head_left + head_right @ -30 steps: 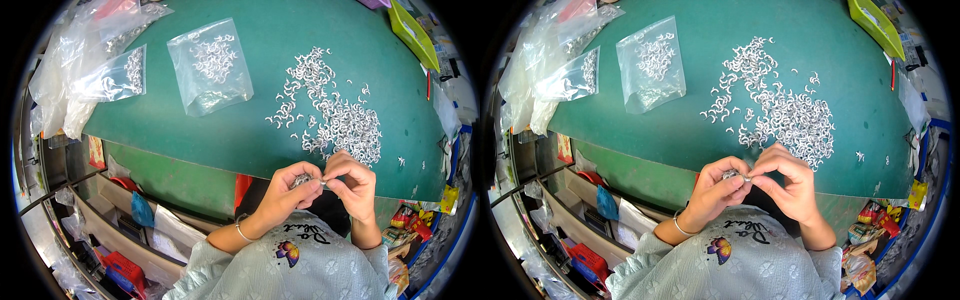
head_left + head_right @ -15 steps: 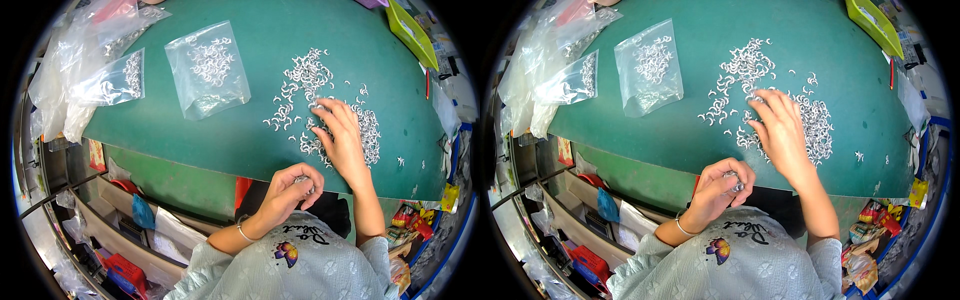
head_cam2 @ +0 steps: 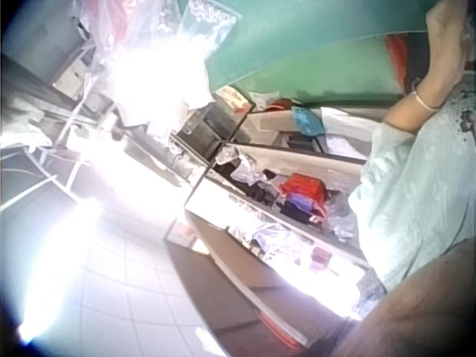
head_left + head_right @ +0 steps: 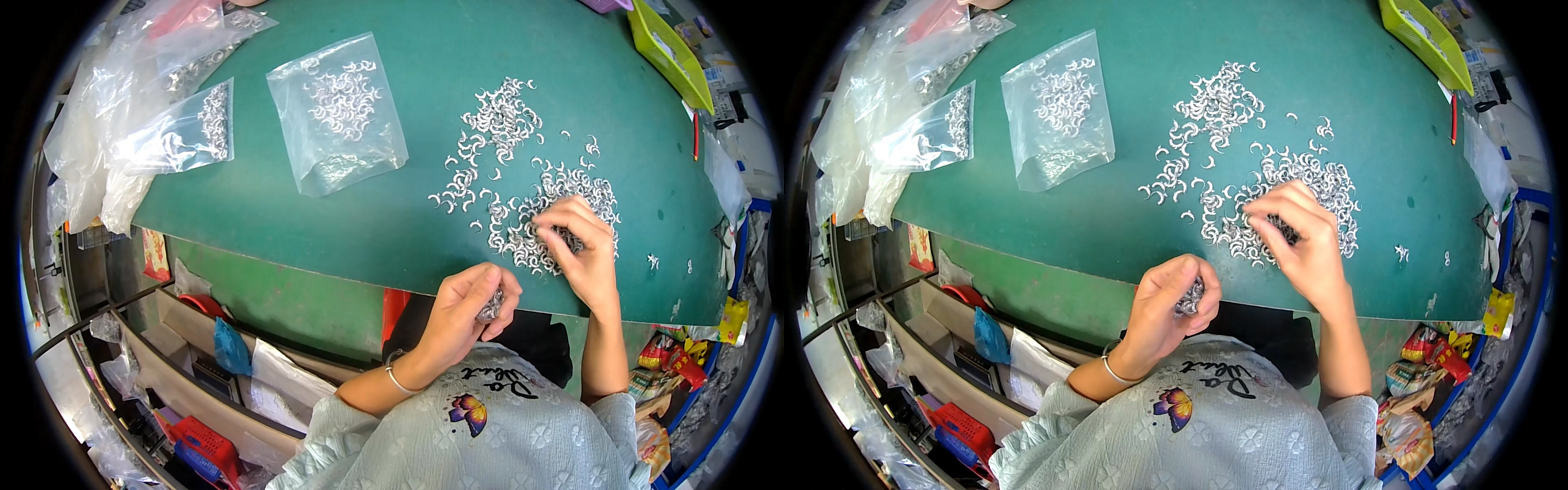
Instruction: The person sorts small silver metal clips on a green table, picking them up one by one and placing them into a clear plastic bag. The person occasionally gathers scattered clips into a central pile before continuing to transfer them into the bag.
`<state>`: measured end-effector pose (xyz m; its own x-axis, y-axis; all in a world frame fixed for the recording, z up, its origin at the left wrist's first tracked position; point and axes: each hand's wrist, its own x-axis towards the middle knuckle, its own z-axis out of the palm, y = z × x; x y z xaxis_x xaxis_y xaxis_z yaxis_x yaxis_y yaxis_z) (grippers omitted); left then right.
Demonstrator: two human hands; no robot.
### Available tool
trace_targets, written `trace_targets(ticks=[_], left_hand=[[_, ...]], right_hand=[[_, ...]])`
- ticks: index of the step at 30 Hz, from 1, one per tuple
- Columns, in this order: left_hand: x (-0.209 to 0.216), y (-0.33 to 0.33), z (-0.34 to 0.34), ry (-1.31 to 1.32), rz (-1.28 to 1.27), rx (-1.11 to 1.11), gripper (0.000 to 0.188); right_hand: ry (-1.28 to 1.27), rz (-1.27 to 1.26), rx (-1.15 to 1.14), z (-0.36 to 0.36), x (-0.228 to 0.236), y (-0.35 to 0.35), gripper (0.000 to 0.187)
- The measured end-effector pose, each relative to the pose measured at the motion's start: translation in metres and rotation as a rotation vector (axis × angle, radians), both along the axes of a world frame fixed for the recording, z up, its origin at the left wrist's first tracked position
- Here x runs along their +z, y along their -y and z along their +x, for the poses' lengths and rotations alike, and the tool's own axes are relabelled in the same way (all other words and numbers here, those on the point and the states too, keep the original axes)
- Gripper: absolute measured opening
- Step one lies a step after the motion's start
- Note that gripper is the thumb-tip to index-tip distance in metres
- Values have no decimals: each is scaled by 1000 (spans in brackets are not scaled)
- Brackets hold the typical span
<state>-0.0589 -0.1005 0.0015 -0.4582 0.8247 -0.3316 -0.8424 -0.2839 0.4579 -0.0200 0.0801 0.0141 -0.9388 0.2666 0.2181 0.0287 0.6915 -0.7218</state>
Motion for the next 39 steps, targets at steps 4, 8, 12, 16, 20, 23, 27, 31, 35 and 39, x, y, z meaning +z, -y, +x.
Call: trace_targets(ticks=[4,8,12,16,20,23,27,31,35,39], left_hand=[[0,-4,3,-3,22,37,28],[2,-3,5,-4,-35,45,22],[1,-1,2,-44,-38,15,20],[-3,2,2,93,7,-31,20],[-5,1,4,93,-18,-11,21],[-4,-1,5,42,-90,63,22],[0,-2,6,-45,-175,114,22],[-6,1,4,-15,-137,-8,20],[-7,3,-1,108,-36,-129,17],[-6,3,-2,160,-42,-100,16]], right_hand=[[-37,292,-58,-19,0,4,16],[15,482,-44,-26,-8,17,18],[-3,506,-12,-25,-13,18,15],[-39,450,13,-24,-14,20,14],[-62,212,-21,-20,-14,15,13],[-35,-185,-56,-9,-1,20,12],[-11,-573,16,10,10,29,10],[-24,-318,179,16,22,27,12],[-72,-134,208,18,33,31,16],[-104,-121,238,19,36,29,18]])
